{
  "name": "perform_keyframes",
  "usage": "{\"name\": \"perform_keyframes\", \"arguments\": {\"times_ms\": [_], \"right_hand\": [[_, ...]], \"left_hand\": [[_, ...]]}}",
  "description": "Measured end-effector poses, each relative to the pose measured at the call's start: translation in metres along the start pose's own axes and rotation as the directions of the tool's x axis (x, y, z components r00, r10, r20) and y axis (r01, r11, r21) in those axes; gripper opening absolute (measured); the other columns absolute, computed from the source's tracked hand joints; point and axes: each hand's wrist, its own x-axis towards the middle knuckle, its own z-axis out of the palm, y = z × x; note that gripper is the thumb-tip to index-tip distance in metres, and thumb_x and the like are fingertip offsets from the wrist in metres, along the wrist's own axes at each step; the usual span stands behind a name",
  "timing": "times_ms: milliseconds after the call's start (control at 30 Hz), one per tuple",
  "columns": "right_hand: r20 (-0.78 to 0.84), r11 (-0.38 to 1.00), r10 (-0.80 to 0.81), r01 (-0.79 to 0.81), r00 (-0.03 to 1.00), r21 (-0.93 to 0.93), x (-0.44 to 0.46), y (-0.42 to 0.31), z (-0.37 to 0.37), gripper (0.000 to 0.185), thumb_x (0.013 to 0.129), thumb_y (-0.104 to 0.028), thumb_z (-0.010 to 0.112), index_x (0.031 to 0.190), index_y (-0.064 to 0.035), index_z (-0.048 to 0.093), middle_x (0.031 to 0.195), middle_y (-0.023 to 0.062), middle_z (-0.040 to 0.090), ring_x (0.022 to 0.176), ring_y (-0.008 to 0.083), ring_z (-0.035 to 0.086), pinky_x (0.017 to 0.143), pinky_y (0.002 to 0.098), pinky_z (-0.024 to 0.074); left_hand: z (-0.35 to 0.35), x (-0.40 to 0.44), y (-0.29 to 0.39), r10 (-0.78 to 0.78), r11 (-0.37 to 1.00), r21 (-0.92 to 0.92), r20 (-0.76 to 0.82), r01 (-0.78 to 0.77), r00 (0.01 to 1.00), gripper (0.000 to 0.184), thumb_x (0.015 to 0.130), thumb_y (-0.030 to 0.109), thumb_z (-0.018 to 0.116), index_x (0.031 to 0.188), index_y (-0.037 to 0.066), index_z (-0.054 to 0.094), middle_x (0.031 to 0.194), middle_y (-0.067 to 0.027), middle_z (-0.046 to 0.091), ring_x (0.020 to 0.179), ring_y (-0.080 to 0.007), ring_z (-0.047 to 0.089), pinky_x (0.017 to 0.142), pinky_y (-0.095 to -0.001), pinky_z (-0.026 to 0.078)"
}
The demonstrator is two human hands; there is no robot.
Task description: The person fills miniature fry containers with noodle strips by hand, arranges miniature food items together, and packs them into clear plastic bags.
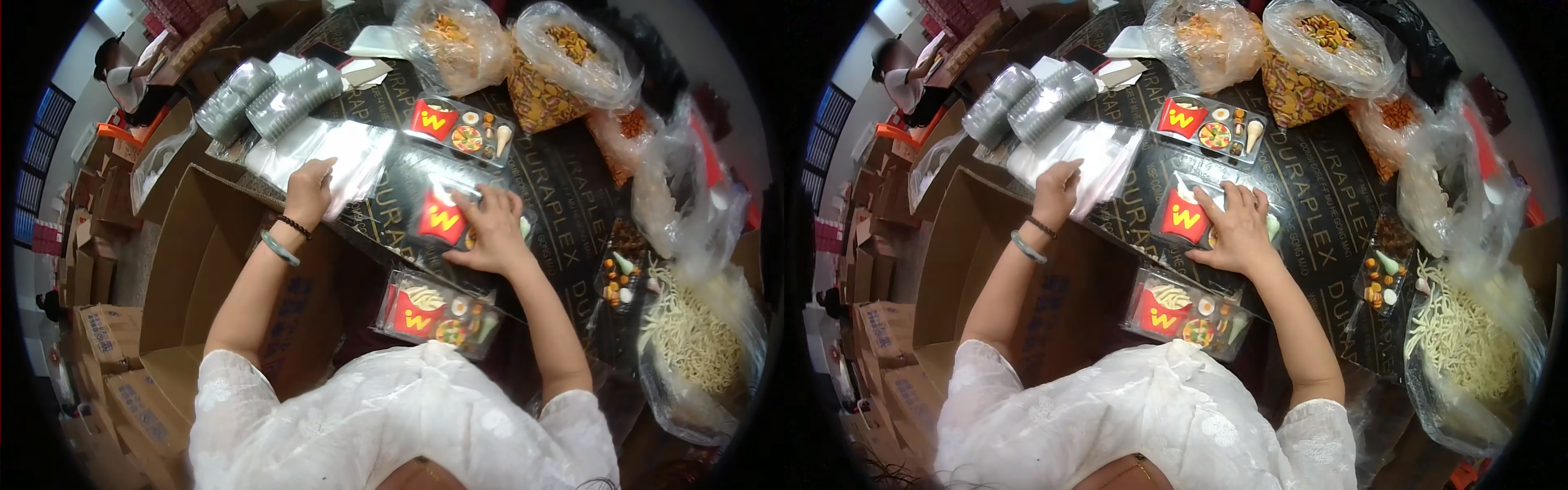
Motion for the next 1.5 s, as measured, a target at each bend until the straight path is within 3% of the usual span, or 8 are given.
{"name": "perform_keyframes", "arguments": {"times_ms": [200,300,633,800,1067,1233,1367,1500], "right_hand": [[0.013,0.998,-0.032,0.032,0.999,0.045,0.017,-0.016,0.0,0.093,0.05,-0.045,0.08,0.133,-0.0225,0.046,0.126,0.0223,0.042,0.122,0.0369,0.037,0.105,0.0531,0.0154],[0.012,0.995,-0.065,0.064,0.998,0.071,0.028,-0.026,-0.001,0.091,0.05,-0.044,0.08,0.132,-0.0227,0.047,0.125,0.0224,0.042,0.122,0.0369,0.037,0.105,0.0536,0.0157],[-0.031,0.957,-0.276,0.278,0.961,0.079,0.089,-0.066,0.018,0.089,0.051,-0.042,0.079,0.131,-0.0201,0.048,0.122,0.0208,0.044,0.119,0.0351,0.039,0.106,0.0518,0.0138],[0.053,0.989,-0.144,0.143,0.988,0.032,0.115,-0.074,0.036,0.092,0.051,-0.044,0.077,0.133,-0.0163,0.047,0.124,0.0208,0.045,0.118,0.0352,0.041,0.104,0.0525,0.0194],[-0.121,0.991,0.119,-0.11,0.986,0.075,0.115,-0.095,0.071,0.1,0.048,-0.05,0.079,0.13,-0.0039,0.044,0.114,0.0175,0.045,0.111,0.0324,0.041,0.099,0.0482,0.0246],[-0.174,0.958,0.287,-0.278,0.942,0.071,0.071,-0.057,0.015,0.085,0.07,-0.042,0.074,0.133,0.0027,0.039,0.117,0.0218,0.048,0.106,0.0309,0.05,0.086,0.0463,0.0404],[0.233,0.717,0.477,-0.528,0.848,0.455,0.037,-0.006,0.031,0.075,0.08,-0.022,0.071,0.133,0.012,0.032,0.091,0.0169,0.06,0.071,0.0199,0.062,0.058,0.0299,0.0514],[0.472,-0.009,0.509,-0.544,0.72,0.839,0.016,-0.02,0.013,0.058,0.083,0.001,0.062,0.133,0.0106,0.034,0.081,0.0087,0.059,0.063,0.0108,0.06,0.055,0.021,0.0505]], "left_hand": [[-0.007,0.007,-0.014,-0.204,0.922,-0.295,0.178,0.25,0.963,0.029,0.074,-0.01,0.054,0.097,0.0,0.068,0.086,-0.0128,0.063,0.079,-0.0251,0.061,0.071,-0.0322,0.049],[-0.01,0.007,-0.006,-0.291,0.94,-0.178,0.02,0.29,0.956,0.025,0.073,-0.008,0.056,0.095,-0.001,0.066,0.087,-0.0132,0.061,0.077,-0.0272,0.061,0.07,-0.0335,0.05],[-0.02,0.009,0.002,0.13,0.974,0.166,0.146,-0.154,0.981,0.049,0.07,-0.005,0.06,0.117,0.003,0.051,0.107,-0.0146,0.056,0.087,-0.0352,0.06,0.075,-0.0397,0.051],[-0.028,0.013,0.0,0.252,0.953,0.053,0.414,-0.299,0.875,0.064,0.069,-0.003,0.06,0.13,0.005,0.044,0.128,-0.0158,0.05,0.095,-0.0345,0.059,0.079,-0.0405,0.051],[0.002,0.003,0.041,0.018,0.955,0.231,0.584,-0.188,0.811,0.083,0.062,-0.007,0.062,0.137,-0.004,0.028,0.139,-0.0321,0.03,0.087,-0.0401,0.062,0.073,-0.0429,0.052],[-0.002,0.01,0.054,-0.01,0.966,0.207,0.626,-0.154,0.779,0.086,0.06,-0.01,0.057,0.139,-0.005,0.024,0.144,-0.0305,0.02,0.09,-0.0407,0.06,0.073,-0.0431,0.052],[0.003,0.011,0.072,0.004,0.976,0.159,0.673,-0.15,0.74,0.084,0.062,-0.01,0.052,0.141,-0.003,0.022,0.145,-0.0277,0.02,0.095,-0.0417,0.058,0.077,-0.0434,0.05],[0.015,0.007,0.1,0.219,0.974,-0.189,0.668,-0.122,0.711,0.08,0.064,-0.009,0.048,0.14,-0.004,0.024,0.145,-0.0278,0.023,0.099,-0.0394,0.058,0.082,-0.039,0.05]]}}
